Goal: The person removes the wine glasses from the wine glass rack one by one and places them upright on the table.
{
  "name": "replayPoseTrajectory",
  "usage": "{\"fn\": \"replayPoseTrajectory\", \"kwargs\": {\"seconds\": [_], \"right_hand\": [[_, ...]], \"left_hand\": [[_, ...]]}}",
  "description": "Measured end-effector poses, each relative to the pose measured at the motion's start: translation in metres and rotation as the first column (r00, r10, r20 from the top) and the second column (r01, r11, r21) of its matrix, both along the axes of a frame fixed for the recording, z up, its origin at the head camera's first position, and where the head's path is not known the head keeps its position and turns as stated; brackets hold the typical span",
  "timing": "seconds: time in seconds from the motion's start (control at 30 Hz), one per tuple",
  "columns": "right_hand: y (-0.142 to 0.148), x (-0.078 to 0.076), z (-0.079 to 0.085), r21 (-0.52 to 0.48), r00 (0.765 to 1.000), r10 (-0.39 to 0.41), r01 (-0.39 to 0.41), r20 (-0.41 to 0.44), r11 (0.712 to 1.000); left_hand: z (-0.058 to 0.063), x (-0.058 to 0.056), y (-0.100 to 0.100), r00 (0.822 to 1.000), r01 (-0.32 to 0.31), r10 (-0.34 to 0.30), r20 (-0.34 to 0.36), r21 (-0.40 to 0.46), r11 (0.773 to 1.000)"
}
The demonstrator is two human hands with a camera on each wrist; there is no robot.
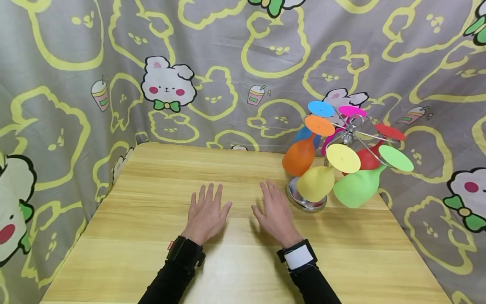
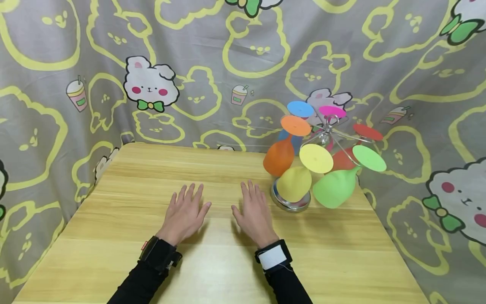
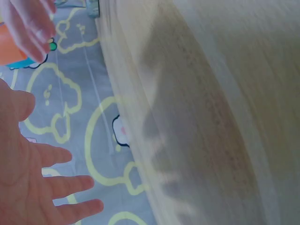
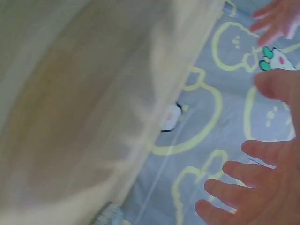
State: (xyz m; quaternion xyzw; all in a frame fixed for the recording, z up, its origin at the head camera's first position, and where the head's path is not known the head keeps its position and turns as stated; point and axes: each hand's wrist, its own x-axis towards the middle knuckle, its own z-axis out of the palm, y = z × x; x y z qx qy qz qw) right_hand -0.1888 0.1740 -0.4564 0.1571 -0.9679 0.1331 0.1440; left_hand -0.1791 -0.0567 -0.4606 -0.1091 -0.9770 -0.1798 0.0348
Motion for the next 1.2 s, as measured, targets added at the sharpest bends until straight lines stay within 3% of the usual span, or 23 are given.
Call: {"fn": "replayPoseTrajectory", "kwargs": {"seconds": [0.23, 0.4, 0.67, 0.9, 1.03, 1.2], "right_hand": [[0.011, 0.024, 0.048, -0.09, 0.986, 0.066, -0.081, -0.156, 0.993], [0.028, 0.044, 0.089, -0.198, 0.965, 0.099, -0.149, -0.241, 0.969], [0.072, 0.062, 0.135, -0.288, 0.876, -0.013, -0.144, -0.482, 0.947], [0.104, 0.058, 0.154, -0.285, 0.804, -0.151, -0.024, -0.575, 0.958], [0.114, 0.052, 0.16, -0.25, 0.803, -0.146, -0.004, -0.579, 0.968], [0.126, 0.042, 0.162, -0.161, 0.836, -0.096, 0.01, -0.54, 0.987]], "left_hand": [[0.001, 0.001, 0.001, 1.0, -0.002, 0.002, 0.012, -0.002, 1.0], [0.0, 0.001, 0.001, 1.0, 0.001, -0.001, 0.006, 0.01, 1.0], [-0.001, 0.001, 0.0, 1.0, 0.003, -0.002, -0.004, 0.01, 1.0], [-0.001, 0.002, 0.001, 1.0, 0.0, 0.0, -0.006, 0.015, 1.0], [-0.001, 0.003, 0.002, 1.0, 0.001, -0.001, -0.013, 0.027, 1.0], [-0.001, 0.003, 0.002, 1.0, 0.006, -0.006, -0.016, 0.026, 1.0]]}}
